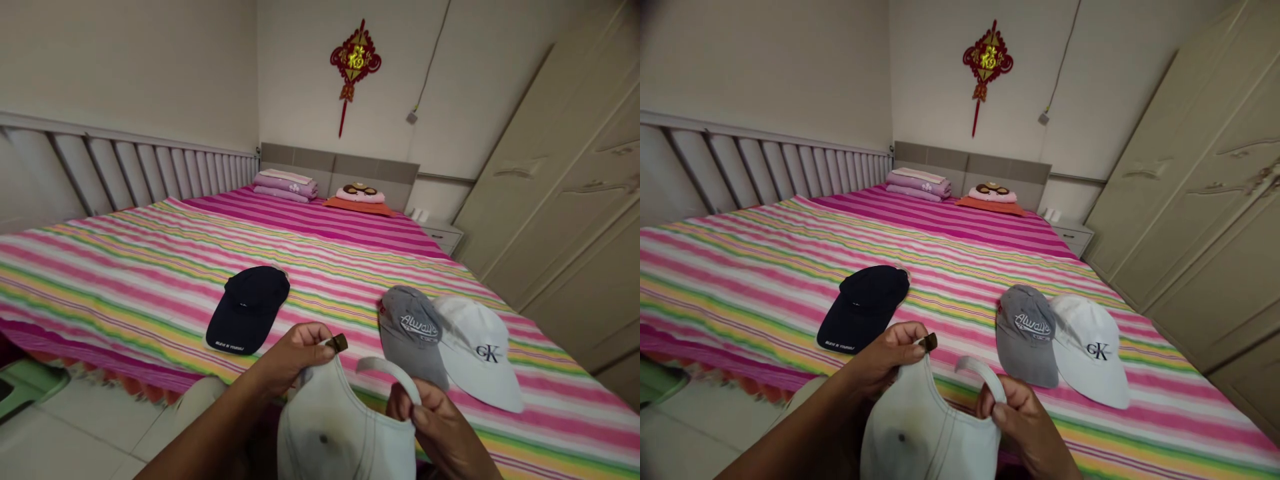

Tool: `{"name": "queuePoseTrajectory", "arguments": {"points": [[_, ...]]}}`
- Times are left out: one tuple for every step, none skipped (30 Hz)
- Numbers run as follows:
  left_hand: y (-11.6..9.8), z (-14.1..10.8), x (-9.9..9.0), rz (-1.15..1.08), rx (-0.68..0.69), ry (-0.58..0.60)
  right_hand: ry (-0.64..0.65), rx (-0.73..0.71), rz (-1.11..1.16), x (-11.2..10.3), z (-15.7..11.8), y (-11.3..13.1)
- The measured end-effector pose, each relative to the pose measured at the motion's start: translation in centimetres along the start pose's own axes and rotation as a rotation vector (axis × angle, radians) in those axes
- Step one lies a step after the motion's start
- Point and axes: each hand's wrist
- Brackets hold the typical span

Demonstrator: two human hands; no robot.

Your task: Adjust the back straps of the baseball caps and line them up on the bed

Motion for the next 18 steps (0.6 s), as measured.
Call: {"name": "queuePoseTrajectory", "arguments": {"points": [[-0.3, 0.0, 0.3, -0.001, 0.017, 0.010, 0.007, -0.021, -0.012, 0.2, 0.0, 0.3], [-0.6, 0.0, 0.7, -0.009, 0.030, 0.016, 0.011, -0.043, -0.021, 0.5, 0.0, 0.7], [-0.9, 0.0, 1.0, -0.021, 0.034, 0.022, 0.020, -0.068, -0.026, 0.7, 0.0, 1.0], [-1.2, 0.0, 1.3, -0.034, 0.031, 0.027, 0.033, -0.095, -0.030, 1.0, 0.1, 1.3], [-1.5, 0.1, 1.5, -0.048, 0.024, 0.034, 0.047, -0.125, -0.034, 1.2, 0.1, 1.6], [-1.7, 0.2, 1.7, -0.063, 0.020, 0.044, 0.054, -0.156, -0.033, 1.4, 0.1, 1.9], [-1.8, 0.4, 1.9, -0.076, 0.023, 0.058, 0.049, -0.184, -0.023, 1.6, 0.0, 2.2], [-1.9, 0.5, 1.9, -0.087, 0.031, 0.076, 0.033, -0.202, -0.002, 1.8, 0.0, 2.4], [-1.9, 0.7, 1.9, -0.093, 0.040, 0.098, 0.014, -0.209, 0.026, 2.0, 0.0, 2.5], [-1.8, 0.9, 1.9, -0.091, 0.045, 0.121, -0.003, -0.206, 0.059, 2.2, 0.0, 2.5], [-1.8, 1.0, 1.8, -0.080, 0.046, 0.143, -0.012, -0.196, 0.093, 2.3, 0.0, 2.5], [-1.6, 1.1, 1.7, -0.056, 0.046, 0.162, -0.013, -0.181, 0.128, 2.5, -0.1, 2.4], [-1.5, 1.2, 1.6, -0.023, 0.045, 0.176, -0.007, -0.161, 0.162, 2.6, -0.1, 2.3], [-1.4, 1.3, 1.6, 0.012, 0.047, 0.179, 0.002, -0.143, 0.195, 2.7, -0.1, 2.1], [-1.2, 1.4, 1.5, 0.042, 0.053, 0.175, 0.016, -0.123, 0.230, 2.9, -0.2, 1.8], [-1.1, 1.5, 1.6, 0.066, 0.060, 0.167, 0.022, -0.100, 0.261, 3.0, -0.3, 1.6], [-1.1, 1.5, 1.6, 0.089, 0.070, 0.154, 0.019, -0.072, 0.284, 3.2, -0.4, 1.4], [-1.0, 1.6, 1.7, 0.119, 0.081, 0.137, 0.004, -0.043, 0.297, 3.3, -0.5, 1.3]]}}
Point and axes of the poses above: each hand's wrist, its own z-axis towards the middle knuckle, its own x-axis out of the palm, y = z × x, and after that the axes turned 10 degrees about -x, right-handed
